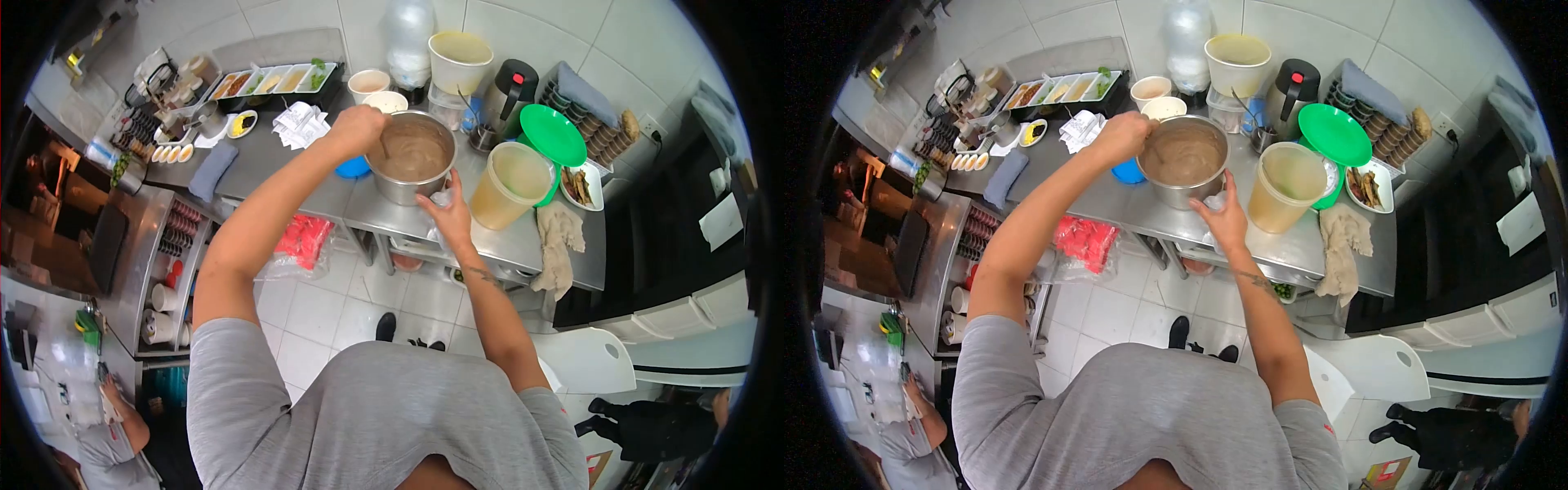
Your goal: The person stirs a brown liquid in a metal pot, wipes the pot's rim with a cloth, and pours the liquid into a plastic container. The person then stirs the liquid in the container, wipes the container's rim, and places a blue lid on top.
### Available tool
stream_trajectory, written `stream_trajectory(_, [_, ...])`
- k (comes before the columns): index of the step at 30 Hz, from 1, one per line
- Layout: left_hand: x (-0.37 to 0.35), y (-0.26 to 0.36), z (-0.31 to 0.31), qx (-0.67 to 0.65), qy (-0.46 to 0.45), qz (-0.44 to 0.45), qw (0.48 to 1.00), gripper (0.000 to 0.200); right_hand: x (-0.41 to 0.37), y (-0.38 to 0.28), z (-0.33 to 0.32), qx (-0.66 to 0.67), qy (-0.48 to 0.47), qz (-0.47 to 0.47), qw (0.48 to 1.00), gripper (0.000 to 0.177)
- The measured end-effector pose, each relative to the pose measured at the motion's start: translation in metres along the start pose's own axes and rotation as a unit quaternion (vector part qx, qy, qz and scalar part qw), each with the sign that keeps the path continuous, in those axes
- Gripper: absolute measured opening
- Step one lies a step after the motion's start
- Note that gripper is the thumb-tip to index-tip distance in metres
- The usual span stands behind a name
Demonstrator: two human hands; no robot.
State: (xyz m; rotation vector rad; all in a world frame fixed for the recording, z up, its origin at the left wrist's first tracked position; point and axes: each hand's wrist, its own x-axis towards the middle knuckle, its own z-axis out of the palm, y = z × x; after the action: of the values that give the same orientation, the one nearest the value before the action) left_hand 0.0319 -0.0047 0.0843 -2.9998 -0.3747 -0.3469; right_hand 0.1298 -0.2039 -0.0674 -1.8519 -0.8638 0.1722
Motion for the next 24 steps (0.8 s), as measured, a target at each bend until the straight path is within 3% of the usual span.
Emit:
stream_trajectory(2, [-0.006,0.003,-0.009,-0.042,-0.002,0.023,0.999,0.023,0.004,0.027,0.005,0.136,0.034,-0.065,0.988,0.069])
stream_trajectory(4, [0.001,0.012,-0.025,-0.043,0.048,0.070,0.996,0.020,0.022,0.034,-0.009,0.213,0.035,-0.030,0.976,0.053])
stream_trajectory(6, [0.013,0.018,-0.032,-0.040,0.119,0.133,0.983,0.015,0.032,0.026,-0.015,0.300,0.022,0.067,0.951,0.046])
stream_trajectory(8, [0.028,0.019,-0.031,-0.004,0.134,0.162,0.978,0.012,0.045,-0.030,-0.031,0.393,-0.001,0.214,0.894,0.048])
stream_trajectory(10, [0.041,0.011,-0.022,0.044,0.163,0.213,0.962,0.013,0.059,-0.016,-0.017,0.338,0.031,0.220,0.915,0.036])
stream_trajectory(13, [0.038,0.000,-0.019,0.117,0.115,0.216,0.963,0.012,0.054,-0.042,-0.021,0.332,0.013,0.192,0.923,0.029])
stream_trajectory(16, [0.022,0.006,-0.040,0.154,-0.074,0.086,0.982,0.012,0.039,-0.057,-0.016,0.401,-0.006,0.228,0.887,0.027])
stream_trajectory(17, [0.016,0.014,-0.056,0.106,-0.127,0.046,0.985,0.014,0.032,-0.065,-0.013,0.413,0.003,0.233,0.880,0.026])
stream_trajectory(20, [0.015,0.016,-0.054,0.068,-0.159,0.024,0.985,0.019,0.014,-0.073,0.007,0.484,0.024,0.258,0.836,0.022])
stream_trajectory(22, [0.016,0.026,-0.062,0.024,-0.092,0.041,0.995,0.020,-0.003,-0.088,0.020,0.542,0.061,0.288,0.787,0.021])
stream_trajectory(24, [0.021,0.031,-0.062,0.000,-0.015,0.084,0.996,0.020,-0.019,-0.099,0.016,0.517,-0.015,0.288,0.806,0.022])
